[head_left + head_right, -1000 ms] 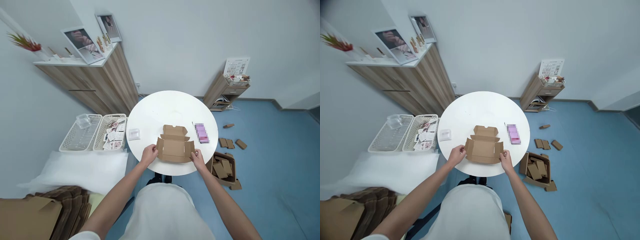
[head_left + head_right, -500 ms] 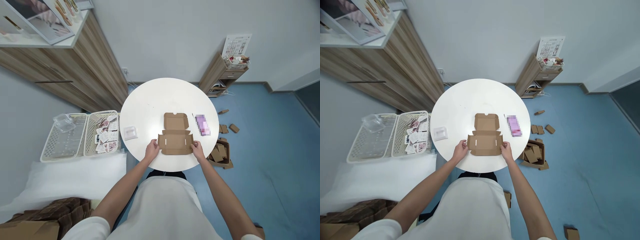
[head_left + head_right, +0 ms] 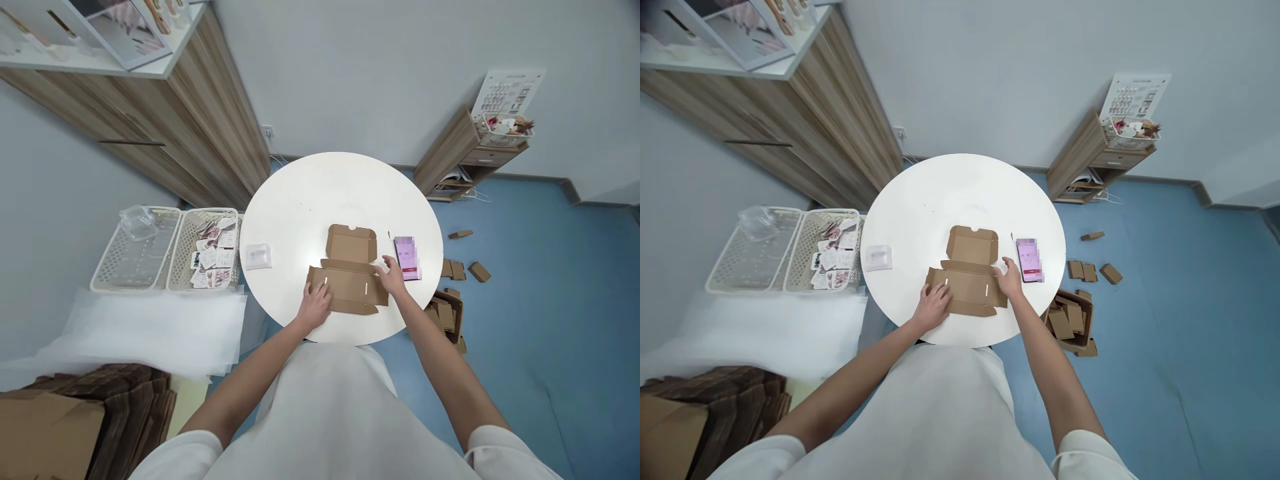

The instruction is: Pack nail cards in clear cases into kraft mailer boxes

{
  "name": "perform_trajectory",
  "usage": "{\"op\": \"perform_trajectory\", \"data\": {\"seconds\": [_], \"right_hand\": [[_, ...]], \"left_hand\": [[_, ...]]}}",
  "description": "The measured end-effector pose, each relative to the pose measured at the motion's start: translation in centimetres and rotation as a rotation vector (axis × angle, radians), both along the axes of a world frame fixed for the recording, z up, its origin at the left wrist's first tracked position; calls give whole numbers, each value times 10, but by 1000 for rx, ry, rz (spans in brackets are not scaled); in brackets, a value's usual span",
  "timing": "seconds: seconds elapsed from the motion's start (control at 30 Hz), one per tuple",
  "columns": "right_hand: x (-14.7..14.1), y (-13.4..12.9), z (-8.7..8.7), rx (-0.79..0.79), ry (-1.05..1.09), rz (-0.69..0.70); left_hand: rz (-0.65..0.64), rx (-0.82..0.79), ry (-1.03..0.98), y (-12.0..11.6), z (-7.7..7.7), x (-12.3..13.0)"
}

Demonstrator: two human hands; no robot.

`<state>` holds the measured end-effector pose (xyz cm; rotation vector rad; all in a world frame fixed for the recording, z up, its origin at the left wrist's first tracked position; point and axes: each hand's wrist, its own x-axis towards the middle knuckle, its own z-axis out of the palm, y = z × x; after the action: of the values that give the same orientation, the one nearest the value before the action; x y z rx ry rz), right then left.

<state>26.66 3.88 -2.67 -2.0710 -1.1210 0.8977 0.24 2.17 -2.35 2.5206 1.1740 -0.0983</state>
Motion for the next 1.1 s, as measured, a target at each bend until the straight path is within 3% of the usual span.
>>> {"op": "perform_trajectory", "data": {"seconds": [0.23, 0.53, 0.73, 0.9, 1.03, 1.1], "right_hand": [[3, 45, -20, -120, 112, 147], [8, 48, -30, -136, 288, 184], [4, 47, -26, -151, 409, 297], [-1, 40, -13, -151, 195, 456], [-10, 20, 3, -14, -269, 566], [-19, 7, 7, 42, -448, 724]], "left_hand": [[64, -7, 100, -6, -10, 22], [253, -9, 140, -4, -5, 45], [259, 68, 203, 14, 5, 52], [179, 47, 236, 28, 4, 48], [150, 52, 220, 30, 2, 43], [148, 53, 213, 30, 3, 43]]}}
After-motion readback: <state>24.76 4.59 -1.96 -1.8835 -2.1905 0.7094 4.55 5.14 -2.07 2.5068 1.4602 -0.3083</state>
